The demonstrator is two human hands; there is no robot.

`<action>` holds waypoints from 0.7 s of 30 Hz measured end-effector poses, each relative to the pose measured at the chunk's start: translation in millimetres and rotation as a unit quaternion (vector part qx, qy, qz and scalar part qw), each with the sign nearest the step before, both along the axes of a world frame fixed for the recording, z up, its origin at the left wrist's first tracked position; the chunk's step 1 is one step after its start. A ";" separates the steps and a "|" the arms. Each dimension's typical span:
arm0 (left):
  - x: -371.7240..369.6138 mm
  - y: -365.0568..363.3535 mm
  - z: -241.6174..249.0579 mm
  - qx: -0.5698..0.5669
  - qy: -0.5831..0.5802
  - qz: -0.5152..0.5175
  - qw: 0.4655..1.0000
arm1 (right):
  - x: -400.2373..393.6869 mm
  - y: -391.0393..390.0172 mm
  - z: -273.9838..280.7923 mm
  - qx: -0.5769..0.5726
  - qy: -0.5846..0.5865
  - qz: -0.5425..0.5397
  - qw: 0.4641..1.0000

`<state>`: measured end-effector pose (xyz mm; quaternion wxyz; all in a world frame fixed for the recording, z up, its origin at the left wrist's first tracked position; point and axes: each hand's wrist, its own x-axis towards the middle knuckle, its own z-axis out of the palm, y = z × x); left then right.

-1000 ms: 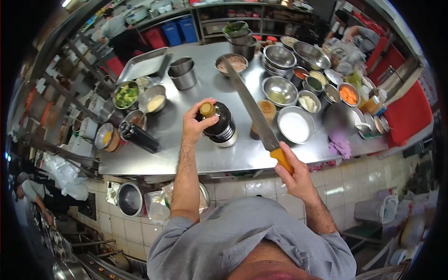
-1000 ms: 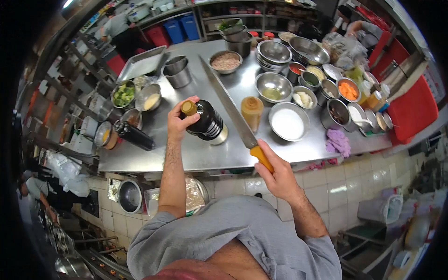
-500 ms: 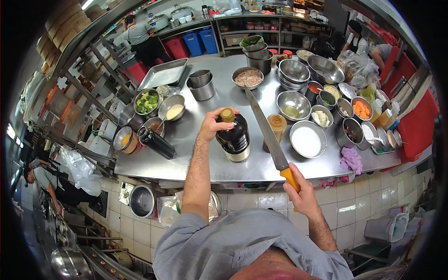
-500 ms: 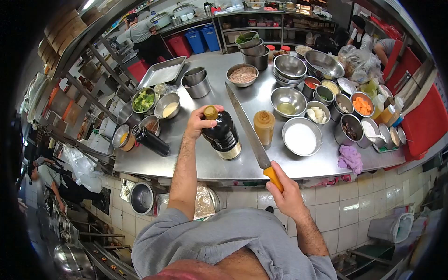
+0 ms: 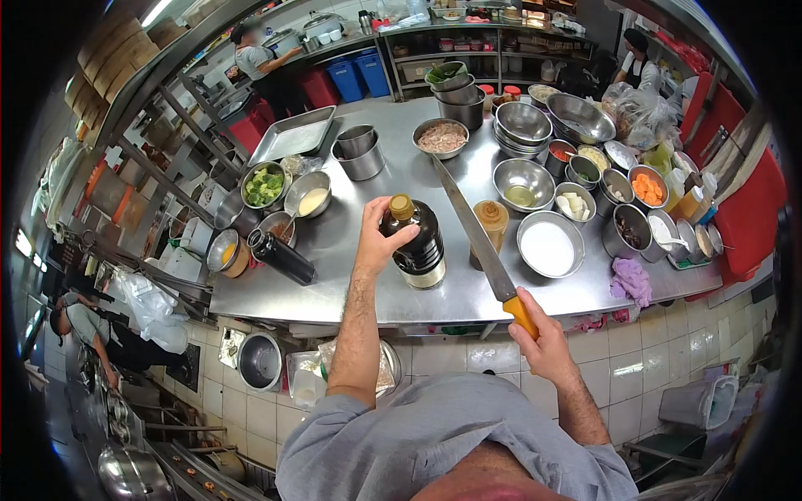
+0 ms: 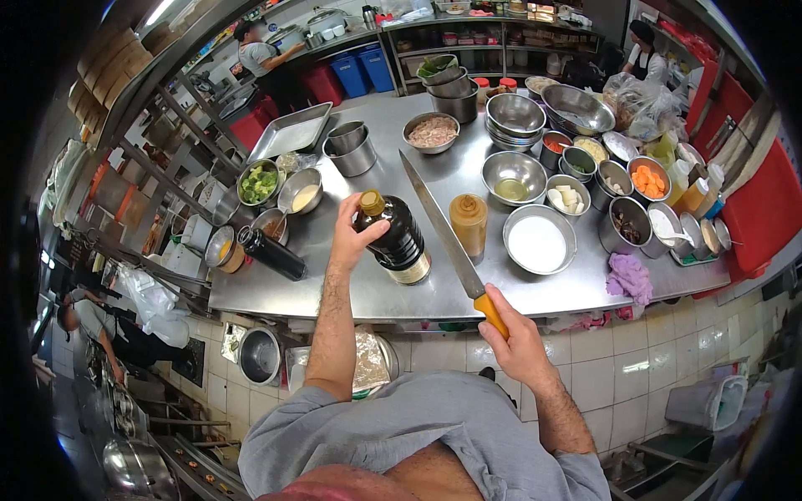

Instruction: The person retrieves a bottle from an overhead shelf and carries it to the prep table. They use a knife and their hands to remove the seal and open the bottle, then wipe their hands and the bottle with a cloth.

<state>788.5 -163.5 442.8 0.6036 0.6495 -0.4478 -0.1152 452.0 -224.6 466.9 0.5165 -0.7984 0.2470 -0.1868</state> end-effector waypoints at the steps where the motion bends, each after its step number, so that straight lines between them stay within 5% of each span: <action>1: -2.6 3.2 0.5 0.012 -0.005 -0.015 1.000 | 0.6 0.1 0.0 -0.002 -0.001 0.002 1.000; 7: -7.9 21.6 -19.7 -0.009 0.028 -0.028 0.999 | 0.8 2.4 -5.6 0.005 0.006 0.014 1.000; 9: -44.7 27.2 -11.8 0.051 -0.066 0.158 0.984 | -1.0 2.2 -9.2 0.002 0.017 0.005 1.000; 13: -104.4 12.0 -30.4 -0.004 -0.073 0.350 0.934 | -1.2 8.7 -2.9 0.042 0.021 -0.025 0.999; 16: -117.3 12.2 -42.9 -0.175 0.110 0.243 0.948 | 0.8 10.1 -14.1 0.028 -0.029 -0.028 0.999; 21: -132.5 28.7 -40.1 -0.191 0.199 0.164 0.947 | 9.1 18.5 -7.5 0.015 -0.007 -0.015 1.000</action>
